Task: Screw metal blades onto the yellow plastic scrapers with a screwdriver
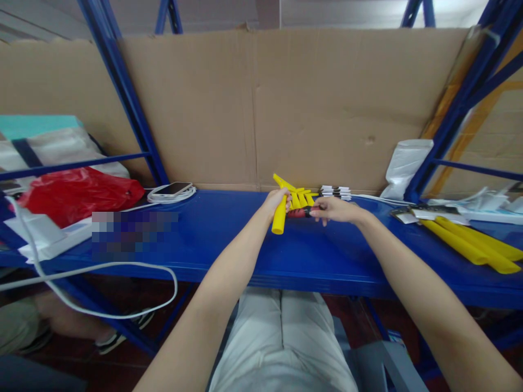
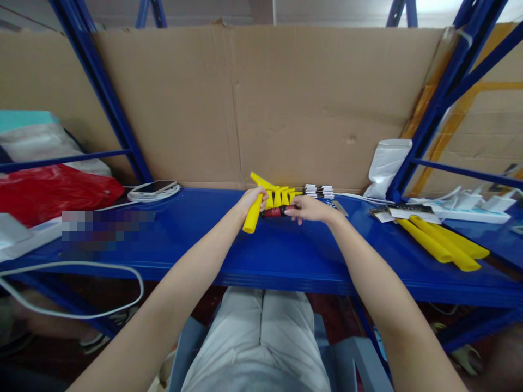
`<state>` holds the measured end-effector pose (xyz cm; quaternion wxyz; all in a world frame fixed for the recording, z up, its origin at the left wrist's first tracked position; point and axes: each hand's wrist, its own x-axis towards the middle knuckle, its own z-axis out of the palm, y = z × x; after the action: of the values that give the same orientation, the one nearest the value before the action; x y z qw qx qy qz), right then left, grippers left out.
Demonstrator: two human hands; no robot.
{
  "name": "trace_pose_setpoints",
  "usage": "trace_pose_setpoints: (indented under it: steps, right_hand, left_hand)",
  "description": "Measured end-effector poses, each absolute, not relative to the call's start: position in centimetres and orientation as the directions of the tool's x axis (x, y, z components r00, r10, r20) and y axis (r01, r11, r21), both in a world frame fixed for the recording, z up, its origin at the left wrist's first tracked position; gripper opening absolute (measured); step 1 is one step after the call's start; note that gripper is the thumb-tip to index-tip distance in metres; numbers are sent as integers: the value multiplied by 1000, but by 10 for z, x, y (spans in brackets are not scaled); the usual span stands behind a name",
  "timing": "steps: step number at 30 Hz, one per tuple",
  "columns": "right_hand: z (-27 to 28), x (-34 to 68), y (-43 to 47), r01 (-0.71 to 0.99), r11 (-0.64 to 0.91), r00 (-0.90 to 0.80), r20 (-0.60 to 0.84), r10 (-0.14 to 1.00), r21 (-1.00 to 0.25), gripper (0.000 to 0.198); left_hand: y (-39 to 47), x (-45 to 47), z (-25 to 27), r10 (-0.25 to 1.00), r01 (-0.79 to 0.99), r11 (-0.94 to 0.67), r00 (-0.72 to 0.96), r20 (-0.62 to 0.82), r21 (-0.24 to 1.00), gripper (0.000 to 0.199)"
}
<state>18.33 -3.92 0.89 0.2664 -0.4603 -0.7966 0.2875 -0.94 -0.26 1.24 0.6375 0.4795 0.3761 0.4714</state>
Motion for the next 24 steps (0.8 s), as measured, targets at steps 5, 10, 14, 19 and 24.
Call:
trace_pose_setpoints:
  steps: [5, 10, 14, 19, 24]
  right_hand:
    - [19, 194, -36, 236, 484, -48, 488, 872, -843, 49]
    - [22, 205, -22, 67, 600, 252, 595, 763, -797, 52]
    - [18, 214, -11, 81, 661, 353, 642, 681, -746, 52]
    - [19, 214, -11, 53, 667, 412, 624, 664, -743, 45]
    - [26, 206, -25, -13, 590, 479, 513, 713, -808, 36]
  left_hand:
    - [-2, -9, 13, 969, -255, 97, 245, -33, 962, 24]
    - [-3, -10, 13, 971, -174, 108, 232, -66, 979, 26]
    - [-1, -12, 11, 971, -144, 87, 235, -51, 986, 29]
    - [2, -14, 7, 972, -124, 66, 233, -36, 990, 29]
    - [4, -16, 7, 959, -95, 46, 283, -18, 994, 30]
